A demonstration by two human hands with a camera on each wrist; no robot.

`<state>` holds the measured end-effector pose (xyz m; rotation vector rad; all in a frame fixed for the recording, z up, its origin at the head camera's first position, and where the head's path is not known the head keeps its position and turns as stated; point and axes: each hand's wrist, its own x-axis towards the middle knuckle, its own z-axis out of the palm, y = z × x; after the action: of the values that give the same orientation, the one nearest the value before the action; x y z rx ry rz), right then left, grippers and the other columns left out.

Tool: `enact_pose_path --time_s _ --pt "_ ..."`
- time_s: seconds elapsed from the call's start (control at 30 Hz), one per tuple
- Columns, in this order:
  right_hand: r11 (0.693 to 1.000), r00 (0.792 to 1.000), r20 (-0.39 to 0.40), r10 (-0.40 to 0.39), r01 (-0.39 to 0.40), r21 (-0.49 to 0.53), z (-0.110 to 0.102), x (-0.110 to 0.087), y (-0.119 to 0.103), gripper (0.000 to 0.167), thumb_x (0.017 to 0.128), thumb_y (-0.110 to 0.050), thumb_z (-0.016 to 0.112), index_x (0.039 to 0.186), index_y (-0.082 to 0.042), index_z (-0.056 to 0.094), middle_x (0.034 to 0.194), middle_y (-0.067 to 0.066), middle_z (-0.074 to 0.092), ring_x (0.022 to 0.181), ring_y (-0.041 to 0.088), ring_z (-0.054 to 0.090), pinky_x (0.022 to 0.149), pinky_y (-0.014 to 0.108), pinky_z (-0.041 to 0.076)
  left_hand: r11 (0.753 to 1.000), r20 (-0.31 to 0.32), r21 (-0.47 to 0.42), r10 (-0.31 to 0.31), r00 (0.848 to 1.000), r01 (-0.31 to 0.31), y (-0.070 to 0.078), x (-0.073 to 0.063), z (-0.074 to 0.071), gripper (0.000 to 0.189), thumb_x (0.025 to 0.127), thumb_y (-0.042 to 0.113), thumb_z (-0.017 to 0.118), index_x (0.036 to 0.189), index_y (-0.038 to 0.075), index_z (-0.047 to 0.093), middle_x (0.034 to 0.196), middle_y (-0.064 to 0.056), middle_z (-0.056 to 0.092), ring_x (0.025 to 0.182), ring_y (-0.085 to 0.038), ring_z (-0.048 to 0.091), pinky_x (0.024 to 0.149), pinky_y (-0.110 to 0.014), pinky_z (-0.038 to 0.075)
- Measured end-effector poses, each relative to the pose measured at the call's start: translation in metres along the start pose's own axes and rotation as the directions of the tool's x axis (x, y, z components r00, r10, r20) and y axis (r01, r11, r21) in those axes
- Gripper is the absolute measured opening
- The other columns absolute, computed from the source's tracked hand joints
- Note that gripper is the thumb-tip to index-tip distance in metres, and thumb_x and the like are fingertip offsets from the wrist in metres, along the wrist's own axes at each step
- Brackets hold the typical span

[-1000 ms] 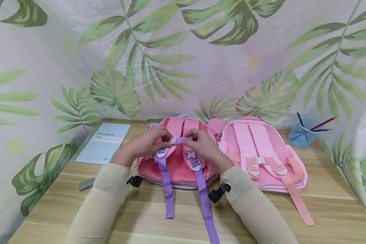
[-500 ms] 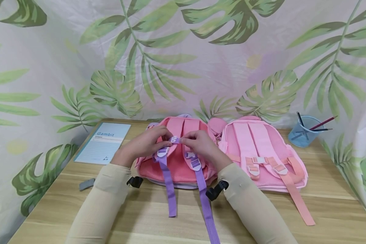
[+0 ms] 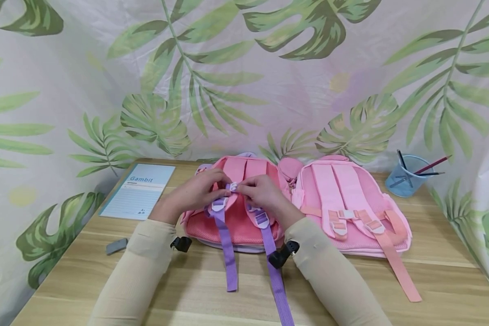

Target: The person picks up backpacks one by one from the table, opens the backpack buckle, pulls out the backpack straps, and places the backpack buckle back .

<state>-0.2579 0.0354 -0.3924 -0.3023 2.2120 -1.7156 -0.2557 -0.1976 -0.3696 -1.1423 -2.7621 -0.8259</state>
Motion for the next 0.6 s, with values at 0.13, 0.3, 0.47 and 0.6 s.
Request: enact_pose_path --time_s 0.13,0.3,0.47,0.6 --pt "1.0 1.0 0.02 0.011 -0.011 0.007 0.0 -0.001 -0.002 0.025 0.106 -0.019 0.07 0.117 0.001 0.078 0.063 -0.003 0.051 0.054 0.01 0.044 0.053 0.024 0.036 1.0 -0.004 -0.005 0.006 1.0 -0.006 -0.001 -0.001 0.001 0.018 0.101 0.012 0.077 0.117 0.007 0.073 0.105 -0.003 0.07 0.098 -0.019 0.063 0.093 -0.05 0.058" --pt "1.0 1.0 0.019 0.021 -0.021 0.014 -0.008 -0.005 -0.003 0.022 0.105 -0.02 0.071 0.109 0.0 0.077 0.067 -0.001 0.053 0.061 0.012 0.047 0.059 0.025 0.04 0.999 -0.002 -0.021 -0.032 0.999 0.032 -0.001 -0.001 0.0 0.019 0.101 0.013 0.077 0.118 0.008 0.073 0.107 -0.004 0.07 0.1 -0.019 0.063 0.095 -0.048 0.058" --pt "1.0 1.0 0.01 0.003 -0.003 -0.025 -0.016 -0.007 0.001 0.019 0.103 -0.019 0.073 0.104 0.0 0.077 0.068 -0.003 0.053 0.065 0.012 0.048 0.062 0.024 0.041 0.998 0.0 -0.023 -0.063 0.998 0.063 -0.001 -0.002 -0.001 0.021 0.101 0.016 0.078 0.12 0.009 0.073 0.113 -0.004 0.071 0.105 -0.02 0.064 0.098 -0.046 0.056" --pt "0.999 1.0 0.011 0.025 -0.026 0.034 -0.016 -0.007 0.003 0.02 0.102 -0.019 0.074 0.108 0.0 0.078 0.069 -0.004 0.053 0.065 0.011 0.048 0.063 0.025 0.043 0.998 0.005 -0.021 -0.052 0.999 0.052 -0.002 -0.002 -0.001 0.022 0.101 0.016 0.077 0.122 0.008 0.073 0.115 -0.004 0.071 0.106 -0.02 0.064 0.098 -0.046 0.056"
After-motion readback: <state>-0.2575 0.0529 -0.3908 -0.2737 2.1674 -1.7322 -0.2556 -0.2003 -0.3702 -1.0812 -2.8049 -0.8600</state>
